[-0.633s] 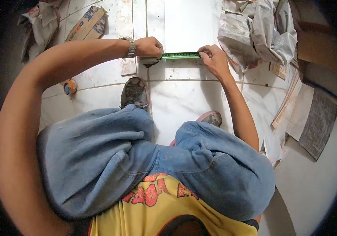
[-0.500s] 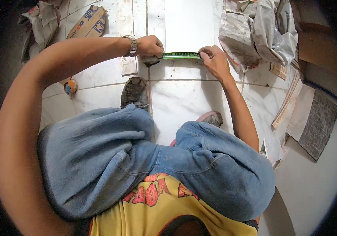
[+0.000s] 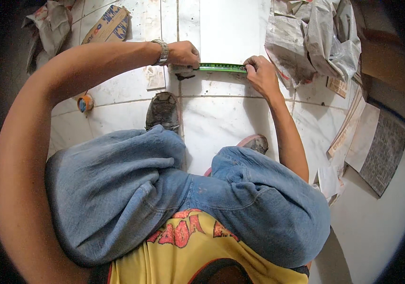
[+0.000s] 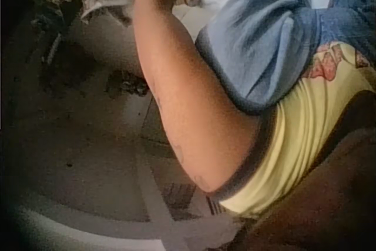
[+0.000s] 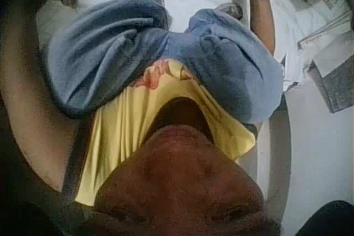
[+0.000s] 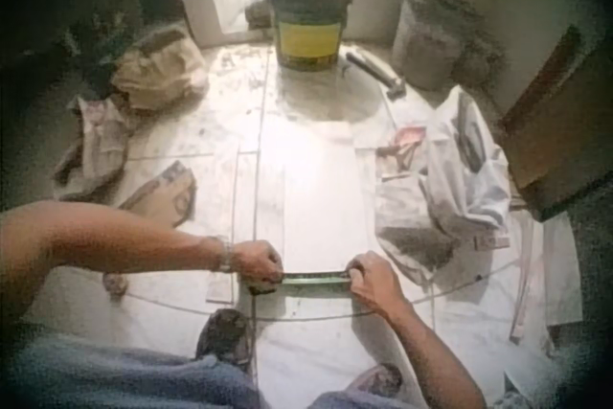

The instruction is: The person measures tiles using a measuring tape and marks cut lines on them with a pencil.

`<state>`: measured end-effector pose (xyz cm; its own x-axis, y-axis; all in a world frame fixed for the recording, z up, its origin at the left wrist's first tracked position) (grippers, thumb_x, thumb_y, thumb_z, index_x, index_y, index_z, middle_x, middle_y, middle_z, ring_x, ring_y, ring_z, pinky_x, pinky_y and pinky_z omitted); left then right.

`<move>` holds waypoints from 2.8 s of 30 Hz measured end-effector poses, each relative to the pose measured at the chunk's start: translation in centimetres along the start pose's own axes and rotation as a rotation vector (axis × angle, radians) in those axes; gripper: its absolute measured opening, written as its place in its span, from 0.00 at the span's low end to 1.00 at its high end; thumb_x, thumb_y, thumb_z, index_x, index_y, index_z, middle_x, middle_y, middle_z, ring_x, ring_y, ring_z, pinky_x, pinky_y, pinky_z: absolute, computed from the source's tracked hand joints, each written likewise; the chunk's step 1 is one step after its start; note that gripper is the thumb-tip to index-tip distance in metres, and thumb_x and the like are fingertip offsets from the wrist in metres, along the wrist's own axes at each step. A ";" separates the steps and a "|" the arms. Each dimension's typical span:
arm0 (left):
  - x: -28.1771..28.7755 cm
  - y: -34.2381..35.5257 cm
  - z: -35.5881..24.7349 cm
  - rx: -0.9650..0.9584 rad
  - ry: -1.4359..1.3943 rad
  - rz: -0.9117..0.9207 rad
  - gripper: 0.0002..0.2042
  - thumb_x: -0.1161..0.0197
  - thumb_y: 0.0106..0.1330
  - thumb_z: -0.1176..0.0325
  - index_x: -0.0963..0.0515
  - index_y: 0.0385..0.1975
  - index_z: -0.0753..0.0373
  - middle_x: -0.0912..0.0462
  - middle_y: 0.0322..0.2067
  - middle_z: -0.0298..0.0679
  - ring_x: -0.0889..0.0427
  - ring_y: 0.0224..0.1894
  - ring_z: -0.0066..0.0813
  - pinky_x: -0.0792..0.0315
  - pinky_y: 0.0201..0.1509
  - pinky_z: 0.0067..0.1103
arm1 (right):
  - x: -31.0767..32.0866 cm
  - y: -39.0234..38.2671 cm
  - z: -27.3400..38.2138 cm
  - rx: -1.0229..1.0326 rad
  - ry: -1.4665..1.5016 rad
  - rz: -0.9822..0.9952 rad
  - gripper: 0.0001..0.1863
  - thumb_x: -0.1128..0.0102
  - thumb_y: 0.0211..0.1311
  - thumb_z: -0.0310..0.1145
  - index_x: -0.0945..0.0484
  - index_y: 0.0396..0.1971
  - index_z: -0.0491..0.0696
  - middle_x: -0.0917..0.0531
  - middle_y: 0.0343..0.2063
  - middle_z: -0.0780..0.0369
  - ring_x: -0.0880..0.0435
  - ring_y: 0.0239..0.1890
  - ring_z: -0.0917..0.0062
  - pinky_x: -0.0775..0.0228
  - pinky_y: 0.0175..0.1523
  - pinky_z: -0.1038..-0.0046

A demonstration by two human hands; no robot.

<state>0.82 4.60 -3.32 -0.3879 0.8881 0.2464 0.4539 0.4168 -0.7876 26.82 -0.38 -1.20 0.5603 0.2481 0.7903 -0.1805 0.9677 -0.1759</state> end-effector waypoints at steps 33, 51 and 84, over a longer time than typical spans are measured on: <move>0.2 -0.2 -0.8 0.053 0.087 -0.083 0.11 0.34 0.51 0.66 0.14 0.32 0.65 0.15 0.28 0.39 0.18 0.29 0.28 0.23 0.35 0.28 | 1.4 -0.3 0.3 -0.011 0.085 -0.050 0.11 0.42 0.59 0.32 0.17 0.37 0.43 0.18 0.33 0.52 0.17 0.34 0.63 0.25 0.42 0.64; 0.5 -0.5 -1.6 0.063 0.145 -0.093 0.09 0.34 0.54 0.64 0.15 0.27 0.63 0.17 0.22 0.34 0.23 0.25 0.23 0.27 0.29 0.26 | 3.5 -8.2 2.9 -0.441 0.938 0.341 0.46 0.73 0.72 0.66 0.16 0.36 0.36 0.18 0.24 0.56 0.25 0.25 0.77 0.28 0.37 0.74; 0.4 -0.5 -1.6 0.058 0.165 -0.121 0.13 0.33 0.51 0.66 0.14 0.34 0.67 0.14 0.28 0.42 0.18 0.29 0.29 0.22 0.35 0.29 | 3.4 -2.5 0.5 -0.077 0.232 -0.106 0.13 0.42 0.55 0.36 0.18 0.27 0.40 0.19 0.19 0.52 0.20 0.21 0.69 0.27 0.33 0.69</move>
<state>1.77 5.03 -1.96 -0.2980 0.8542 0.4261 0.3632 0.5143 -0.7769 28.78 -1.93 2.27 0.7447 0.1400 0.6526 -0.0538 0.9872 -0.1504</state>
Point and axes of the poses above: each hand's wrist, its own y-axis towards the middle knuckle, its own x-axis out of the back of the hand, z = x × y, the point moved 4 cm from there along y, towards the middle knuckle
